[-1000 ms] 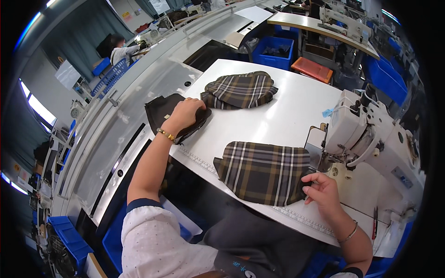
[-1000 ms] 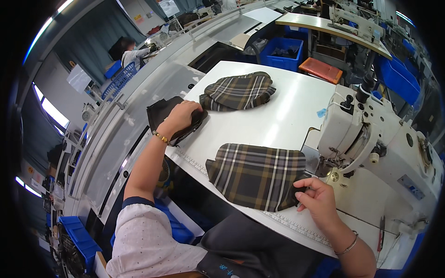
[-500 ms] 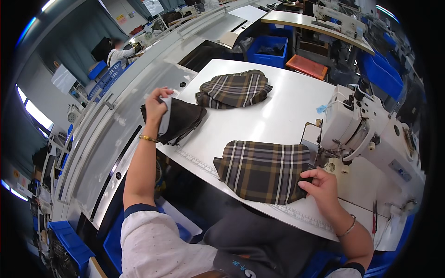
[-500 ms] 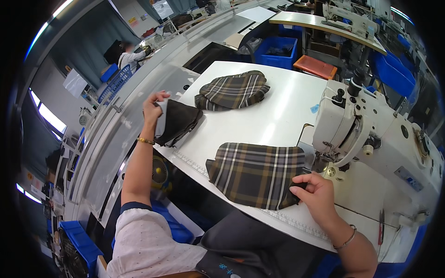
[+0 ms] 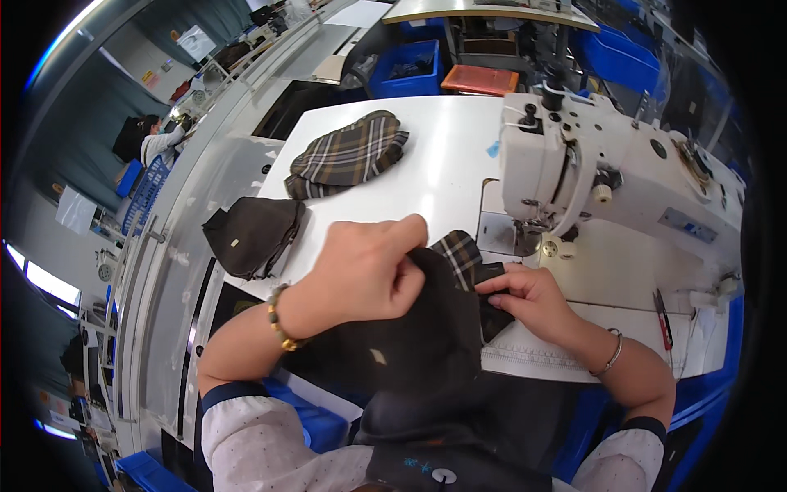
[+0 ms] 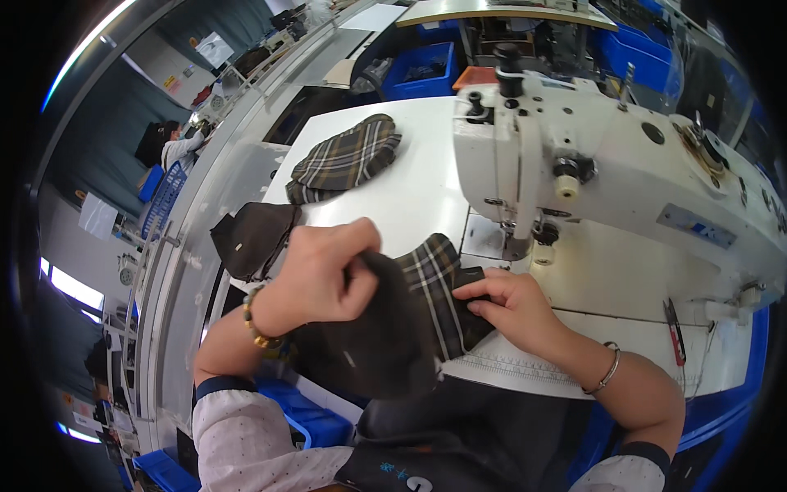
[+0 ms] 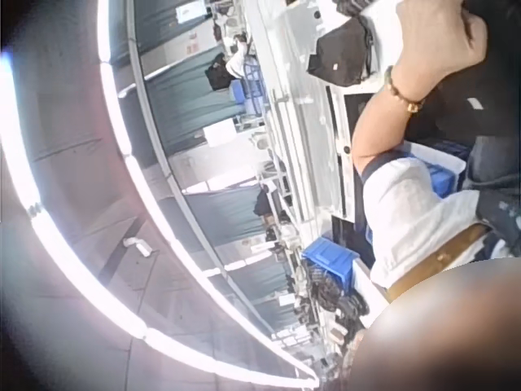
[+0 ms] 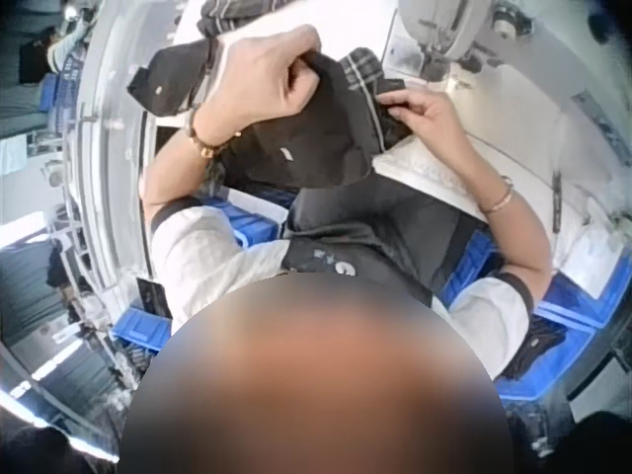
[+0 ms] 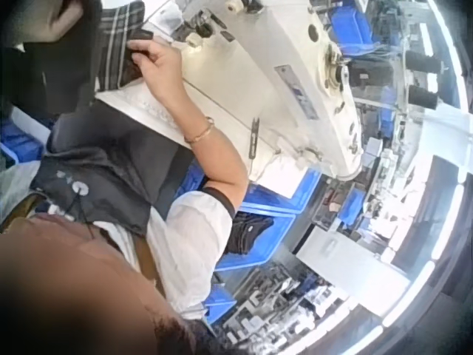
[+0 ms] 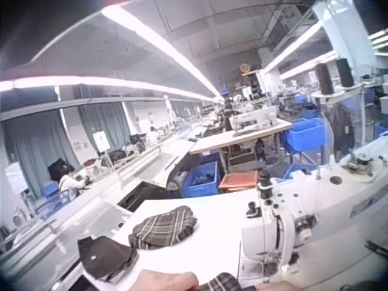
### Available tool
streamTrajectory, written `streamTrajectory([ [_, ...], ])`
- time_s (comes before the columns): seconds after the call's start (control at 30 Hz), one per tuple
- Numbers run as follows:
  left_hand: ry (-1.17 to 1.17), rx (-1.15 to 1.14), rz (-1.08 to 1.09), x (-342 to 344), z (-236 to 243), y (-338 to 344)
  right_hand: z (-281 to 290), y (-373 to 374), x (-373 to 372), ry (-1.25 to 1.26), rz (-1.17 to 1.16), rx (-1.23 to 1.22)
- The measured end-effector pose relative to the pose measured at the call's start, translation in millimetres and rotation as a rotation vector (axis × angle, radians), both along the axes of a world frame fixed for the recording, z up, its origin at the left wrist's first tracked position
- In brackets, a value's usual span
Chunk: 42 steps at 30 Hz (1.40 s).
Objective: Sewing a small leather bag or pouch using an industrial sewing machine.
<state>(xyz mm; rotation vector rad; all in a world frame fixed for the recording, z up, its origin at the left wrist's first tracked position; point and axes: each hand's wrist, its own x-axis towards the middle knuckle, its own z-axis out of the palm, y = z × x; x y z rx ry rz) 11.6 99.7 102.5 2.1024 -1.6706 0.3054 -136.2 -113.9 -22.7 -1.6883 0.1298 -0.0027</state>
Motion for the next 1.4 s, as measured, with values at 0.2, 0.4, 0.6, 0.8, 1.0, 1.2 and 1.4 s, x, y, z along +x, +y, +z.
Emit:
streamTrajectory([
  [0.2,0.258,0.077,0.051,12.1,-66.8,-56.2,3.0,-3.0,-5.8,-0.195,-0.051,0.009],
  [0.4,0.400,0.036,-0.007,19.6,-79.1,-50.4,5.1,3.6,-8.0,-0.265,-0.159,-0.275],
  [0.6,1.271,0.406,-0.023,36.0,-67.6,-21.1,7.2,1.2,-9.2,-0.270,-0.135,-0.220],
  [0.8,1.026,0.484,0.072,19.2,-61.9,-2.9,7.5,8.8,-8.7,-0.455,-0.199,-0.204],
  [1.0,1.100,0.214,-0.223,25.3,-66.1,-35.4,14.9,-3.2,-9.7,-0.436,-0.200,-0.267],
  [1.2,1.284,0.283,-0.244,29.7,-82.1,-72.8,13.6,-15.5,-14.4,-0.292,-0.227,-0.211],
  [1.4,1.290,0.300,-0.244,20.1,-92.8,-66.6,4.3,-17.8,-18.6,-0.243,-0.206,-0.033],
])
